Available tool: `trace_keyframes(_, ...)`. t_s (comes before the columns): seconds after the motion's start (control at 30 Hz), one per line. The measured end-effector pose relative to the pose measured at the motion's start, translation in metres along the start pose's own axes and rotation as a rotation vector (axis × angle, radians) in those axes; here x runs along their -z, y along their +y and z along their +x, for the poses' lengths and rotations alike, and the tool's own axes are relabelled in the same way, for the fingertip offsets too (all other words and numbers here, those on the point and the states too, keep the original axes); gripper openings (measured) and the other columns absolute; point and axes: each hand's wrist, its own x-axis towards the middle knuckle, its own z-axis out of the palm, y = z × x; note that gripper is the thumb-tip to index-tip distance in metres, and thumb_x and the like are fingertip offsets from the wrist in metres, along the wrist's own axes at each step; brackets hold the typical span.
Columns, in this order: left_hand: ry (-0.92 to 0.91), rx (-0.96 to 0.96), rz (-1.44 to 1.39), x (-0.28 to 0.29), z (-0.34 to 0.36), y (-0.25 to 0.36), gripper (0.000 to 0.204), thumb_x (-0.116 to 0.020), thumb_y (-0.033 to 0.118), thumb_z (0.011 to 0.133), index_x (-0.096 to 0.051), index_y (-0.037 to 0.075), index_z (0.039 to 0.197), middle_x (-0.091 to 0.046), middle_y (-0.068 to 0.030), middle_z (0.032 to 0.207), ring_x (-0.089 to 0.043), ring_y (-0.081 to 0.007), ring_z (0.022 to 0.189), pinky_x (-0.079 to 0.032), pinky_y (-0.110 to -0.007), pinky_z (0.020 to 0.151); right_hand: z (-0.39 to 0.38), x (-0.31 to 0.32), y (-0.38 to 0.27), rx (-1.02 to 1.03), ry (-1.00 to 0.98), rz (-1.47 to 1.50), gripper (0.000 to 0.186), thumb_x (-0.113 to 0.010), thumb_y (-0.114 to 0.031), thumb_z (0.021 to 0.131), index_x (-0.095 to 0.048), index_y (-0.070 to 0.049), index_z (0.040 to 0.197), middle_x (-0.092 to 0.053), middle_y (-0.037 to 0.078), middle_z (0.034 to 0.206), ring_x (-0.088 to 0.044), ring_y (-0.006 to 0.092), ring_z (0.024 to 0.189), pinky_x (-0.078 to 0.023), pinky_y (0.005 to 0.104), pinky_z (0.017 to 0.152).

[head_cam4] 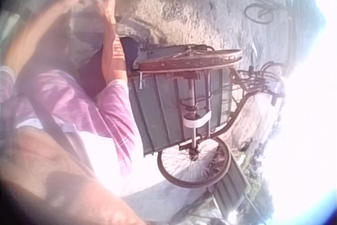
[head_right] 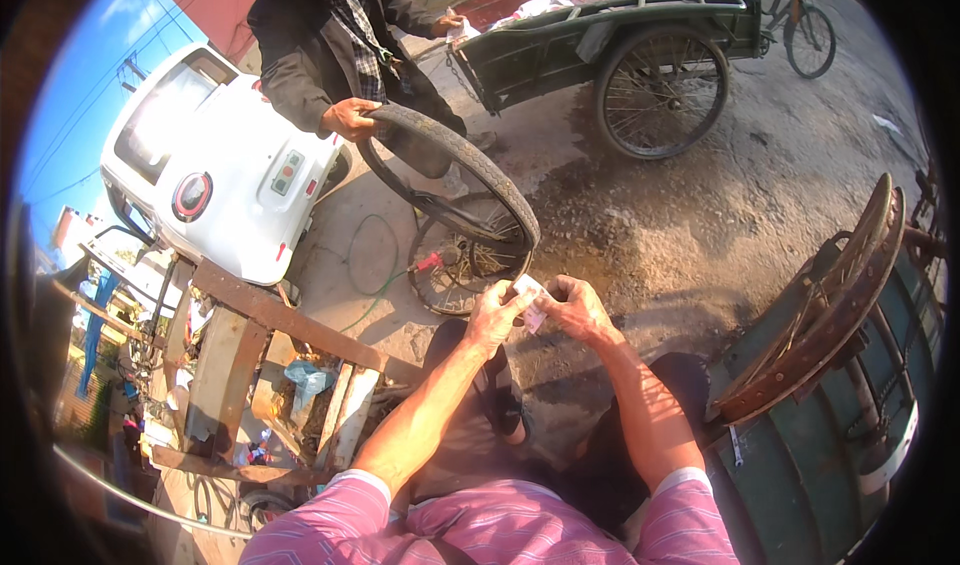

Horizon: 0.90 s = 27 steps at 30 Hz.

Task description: The person inflates a bicycle wheel using a hand pump, then uses a metal rod to pry the tire off the rim. They remove the inner tube and inspect it, then receive a small white item from another person.

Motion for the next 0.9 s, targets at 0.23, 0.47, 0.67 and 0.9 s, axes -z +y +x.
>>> trace_keyframes(0.23,0.099,-0.167,0.243,0.012,-0.029,0.029,0.014,-0.064,0.006,0.097,-0.069,0.0,0.109,-0.072,-0.0023,0.092,-0.064,-0.008,0.081,-0.054,-0.026,0.073,-0.001,-0.013,-0.003,0.018,-0.082,0.115,0.03,-0.082,-0.025,0.091,-0.068,0.001,0.099,-0.065,0.0,0.085,-0.057,0.0077,0.078,-0.049,0.0279,0.069)
trace_keyframes(0.47,0.246,-0.065,0.207,0.107,-0.16,0.084,0.014,-0.063,0.012,0.099,-0.061,0.0,0.106,-0.07,-0.0058,0.093,-0.066,-0.0101,0.081,-0.054,-0.029,0.07,-0.007,0.003,0.001,-0.027,0.026,-0.015,0.037,-0.07,-0.03,0.099,-0.069,0.002,0.119,-0.071,0.005,0.095,-0.066,0.0126,0.087,-0.052,0.0303,0.082)
trace_keyframes(0.67,0.495,0.387,-0.024,0.148,-0.365,0.066,0.023,-0.063,0.007,0.098,-0.061,-0.003,0.119,-0.069,-0.0049,0.097,-0.066,-0.0104,0.084,-0.052,-0.027,0.074,-0.004,-0.016,0.001,-0.056,-0.063,-0.02,0.034,-0.067,-0.034,0.101,-0.07,-0.002,0.11,-0.07,0.003,0.092,-0.063,0.0117,0.089,-0.049,0.0303,0.085)
trace_keyframes(0.9,0.216,0.973,-0.029,0.177,-0.469,0.065,0.026,-0.064,0.005,0.093,-0.063,-0.002,0.118,-0.073,-0.0117,0.109,-0.073,-0.0198,0.1,-0.058,-0.034,0.086,-0.004,-0.003,-0.003,-0.036,-0.083,-0.084,0.037,-0.066,-0.035,0.104,-0.069,-0.004,0.123,-0.07,0.001,0.096,-0.063,0.0103,0.09,-0.049,0.028,0.086)
